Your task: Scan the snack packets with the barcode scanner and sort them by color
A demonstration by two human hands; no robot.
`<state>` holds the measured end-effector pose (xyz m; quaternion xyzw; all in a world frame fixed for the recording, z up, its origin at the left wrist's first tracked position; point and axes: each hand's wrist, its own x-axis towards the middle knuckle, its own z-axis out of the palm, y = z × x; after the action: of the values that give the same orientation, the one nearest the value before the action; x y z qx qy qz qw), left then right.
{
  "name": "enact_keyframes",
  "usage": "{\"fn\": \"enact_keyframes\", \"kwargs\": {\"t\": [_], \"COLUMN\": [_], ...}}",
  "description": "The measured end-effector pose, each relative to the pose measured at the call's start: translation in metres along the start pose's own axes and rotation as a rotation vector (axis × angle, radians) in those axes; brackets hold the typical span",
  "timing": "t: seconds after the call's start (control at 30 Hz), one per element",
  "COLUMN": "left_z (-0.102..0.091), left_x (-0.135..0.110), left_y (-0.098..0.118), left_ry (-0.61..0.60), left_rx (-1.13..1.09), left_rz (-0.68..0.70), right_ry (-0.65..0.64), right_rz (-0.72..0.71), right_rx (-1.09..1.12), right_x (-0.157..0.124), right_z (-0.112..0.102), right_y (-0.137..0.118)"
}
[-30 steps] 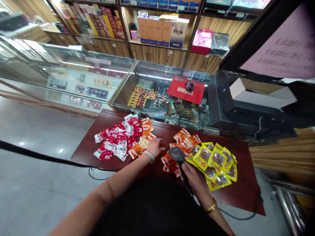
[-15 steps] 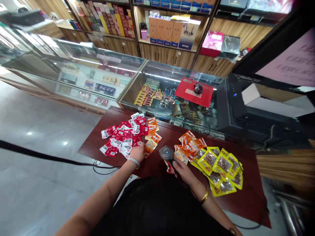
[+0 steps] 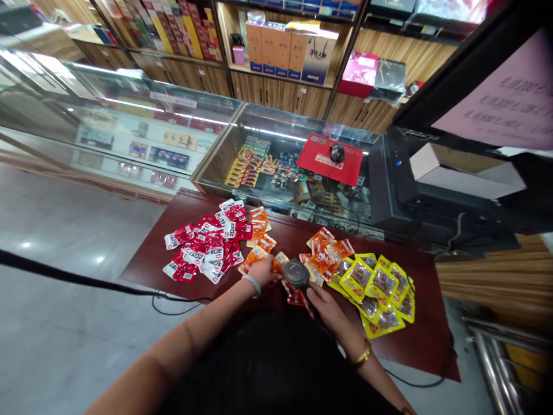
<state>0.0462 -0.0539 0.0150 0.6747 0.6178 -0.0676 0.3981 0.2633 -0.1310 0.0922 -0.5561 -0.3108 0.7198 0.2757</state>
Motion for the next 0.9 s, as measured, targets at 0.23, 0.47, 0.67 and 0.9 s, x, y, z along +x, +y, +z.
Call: {"fn": "enact_keyframes", "kwargs": {"t": [0.23, 0.47, 0.67, 0.9], "left_z": [-0.018, -0.03, -0.023, -0.015], "left_x": [0.006, -0.01, -0.01, -0.009], "left_y": [0.004, -0.052, -0.051, -0.018], "left_ry": [0.172, 0.322, 0.158, 0.089], "left_rx": [-0.026, 0.386, 0.306, 0.099], "left_rz": [0.059, -0.237, -0.198, -0.096], "right_ry": [0.068, 0.051, -0.008, -0.039], "right_rz": [-0.003, 0.041, 0.014, -0.028], "right_rx": [0.047, 0.043, 0.015, 0.013], "right_x": [0.0, 0.01, 0.014, 0.013], "right_z": [-0.011, 0.0, 0.006, 0.008], "right_y": [0.004, 0.003, 0.004, -0.002]}}
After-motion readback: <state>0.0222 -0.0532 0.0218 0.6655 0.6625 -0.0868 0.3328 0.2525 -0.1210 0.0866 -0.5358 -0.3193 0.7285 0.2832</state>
